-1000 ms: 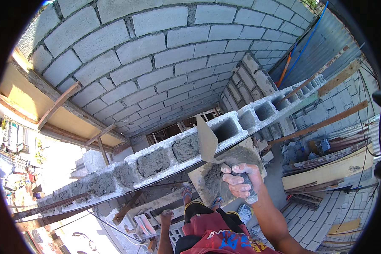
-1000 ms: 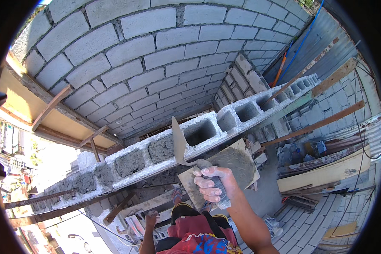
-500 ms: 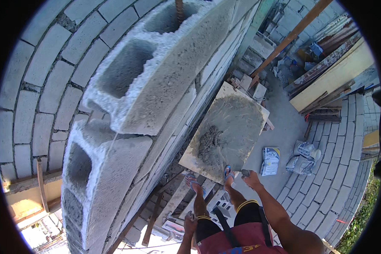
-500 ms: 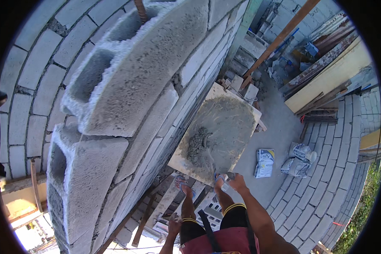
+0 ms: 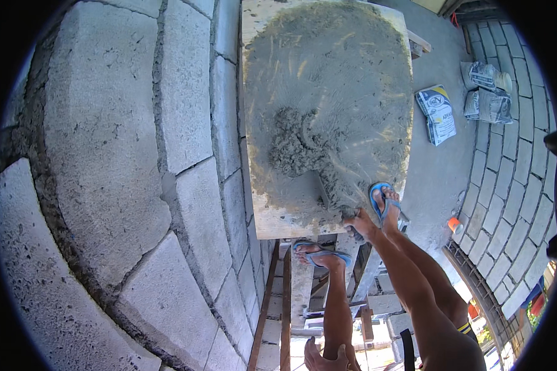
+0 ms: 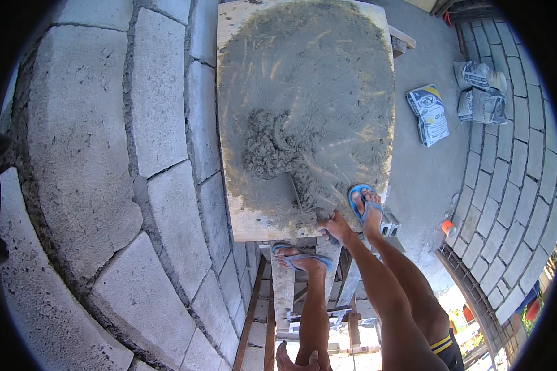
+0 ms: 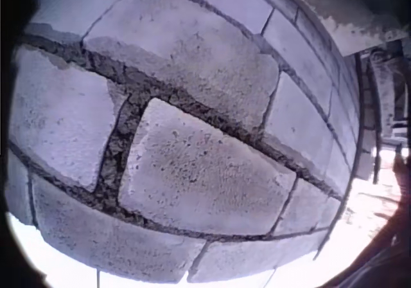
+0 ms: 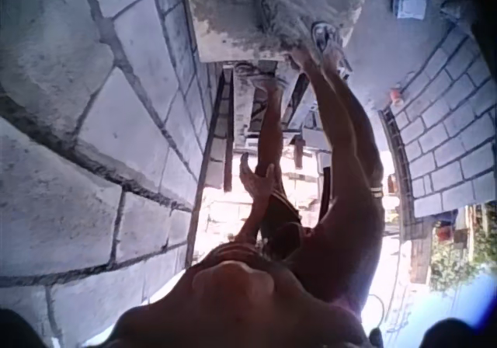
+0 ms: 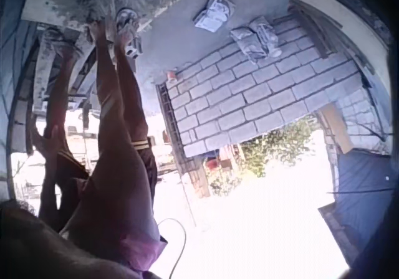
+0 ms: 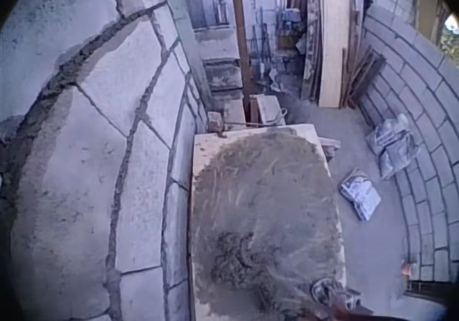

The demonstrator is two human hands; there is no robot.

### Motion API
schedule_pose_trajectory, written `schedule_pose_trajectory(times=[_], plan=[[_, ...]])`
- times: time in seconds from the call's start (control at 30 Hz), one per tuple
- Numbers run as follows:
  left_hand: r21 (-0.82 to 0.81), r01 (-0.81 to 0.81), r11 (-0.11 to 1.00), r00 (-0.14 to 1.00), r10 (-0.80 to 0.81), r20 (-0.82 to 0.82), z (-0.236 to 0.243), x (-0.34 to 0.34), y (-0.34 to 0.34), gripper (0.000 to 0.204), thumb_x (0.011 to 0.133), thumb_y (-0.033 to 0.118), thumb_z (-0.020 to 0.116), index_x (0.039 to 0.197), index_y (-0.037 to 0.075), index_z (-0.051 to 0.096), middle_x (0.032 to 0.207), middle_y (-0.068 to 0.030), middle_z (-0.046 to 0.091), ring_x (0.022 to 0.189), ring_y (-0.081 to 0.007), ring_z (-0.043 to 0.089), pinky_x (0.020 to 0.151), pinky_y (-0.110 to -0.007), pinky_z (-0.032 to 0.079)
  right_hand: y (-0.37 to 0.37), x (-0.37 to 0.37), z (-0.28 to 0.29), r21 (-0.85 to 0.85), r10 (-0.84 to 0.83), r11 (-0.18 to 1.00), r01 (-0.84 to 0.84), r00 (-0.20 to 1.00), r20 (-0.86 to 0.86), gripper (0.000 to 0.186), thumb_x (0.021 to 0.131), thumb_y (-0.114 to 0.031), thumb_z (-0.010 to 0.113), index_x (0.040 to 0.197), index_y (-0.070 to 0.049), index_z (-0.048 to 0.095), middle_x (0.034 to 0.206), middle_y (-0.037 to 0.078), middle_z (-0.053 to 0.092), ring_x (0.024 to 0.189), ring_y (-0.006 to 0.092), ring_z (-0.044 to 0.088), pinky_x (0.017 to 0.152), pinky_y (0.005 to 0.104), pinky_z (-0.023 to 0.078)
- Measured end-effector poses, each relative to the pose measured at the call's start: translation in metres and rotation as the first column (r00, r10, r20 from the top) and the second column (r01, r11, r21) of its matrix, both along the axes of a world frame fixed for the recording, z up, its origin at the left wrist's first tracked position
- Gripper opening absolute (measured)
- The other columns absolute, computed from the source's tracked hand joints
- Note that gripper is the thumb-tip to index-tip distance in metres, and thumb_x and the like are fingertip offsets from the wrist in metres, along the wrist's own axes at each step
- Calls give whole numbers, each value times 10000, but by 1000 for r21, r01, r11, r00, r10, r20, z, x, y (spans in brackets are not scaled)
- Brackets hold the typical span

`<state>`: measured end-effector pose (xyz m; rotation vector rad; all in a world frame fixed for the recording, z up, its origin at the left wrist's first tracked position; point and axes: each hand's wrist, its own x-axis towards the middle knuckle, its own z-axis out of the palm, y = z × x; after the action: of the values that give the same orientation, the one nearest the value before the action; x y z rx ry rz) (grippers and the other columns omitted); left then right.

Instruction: The person scoops mortar from a wooden board with a trowel and applies it into the hollows of a row of concrete blocks on a wall. The person repeatedly smooths and fills the block cavities with mortar while standing on scaffolding.

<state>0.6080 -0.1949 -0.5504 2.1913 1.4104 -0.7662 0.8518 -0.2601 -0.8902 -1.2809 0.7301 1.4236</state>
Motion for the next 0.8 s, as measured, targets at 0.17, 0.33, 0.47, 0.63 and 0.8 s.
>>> schedule_pose_trajectory(times=[0.17, 0.33, 0.47, 0.63, 0.8], plan=[[-9, 50, 999, 998, -50, 43, -5, -3, 16, 875, 734, 445, 811, 1398, -14, 474, 1354, -290, 534, 1240, -473, 507, 1058, -541, 398, 103, -27, 33, 75, 143, 986, -148, 988, 60, 127, 779, -39, 711, 883, 0, 651, 599, 74, 599, 449, 163, 563, 416, 332, 460], [52, 169, 984, 983, -164, -79, -8, -14, 16, 886, 737, 448, 809, 1410, -17, 467, 1357, -290, 534, 1248, -468, 507, 1072, -561, 384, 110, -10, -40, -165, -157, 965, 204, 954, 256, 136, 761, -47, 751, 819, 5, 640, 608, 85, 611, 449, 159, 568, 417, 317, 455], [20, 174, 985, 981, -171, -95, -12, -20, 16, 899, 727, 449, 814, 1421, -3, 465, 1373, -274, 533, 1259, -459, 505, 1082, -557, 379, 50, -108, 7, 108, -599, 799, 591, 797, 70, 209, 742, -71, 746, 931, -19, 675, 747, 103, 664, 572, 182, 634, 472, 346, 512], [47, 132, 990, 990, -129, -58, -13, -26, 23, 828, 727, 414, 818, 1386, 15, 514, 1332, -249, 570, 1228, -432, 539, 1058, -528, 415, -7, -80, -9, -439, 670, 741, -508, 596, 442, 415, 655, -156, 795, 1030, -2, 712, 869, 162, 720, 692, 251, 703, 647, 370, 578], [20, 123, 992, 992, -123, -23, -15, -29, 21, 830, 724, 428, 820, 1366, -8, 526, 1317, -247, 578, 1217, -435, 547, 1041, -523, 433, -52, 13, -53, -335, 494, 827, -452, 868, 49, 477, 634, -226, 818, 1014, 36, 700, 883, 219, 711, 757, 262, 713, 667, 380, 582]])
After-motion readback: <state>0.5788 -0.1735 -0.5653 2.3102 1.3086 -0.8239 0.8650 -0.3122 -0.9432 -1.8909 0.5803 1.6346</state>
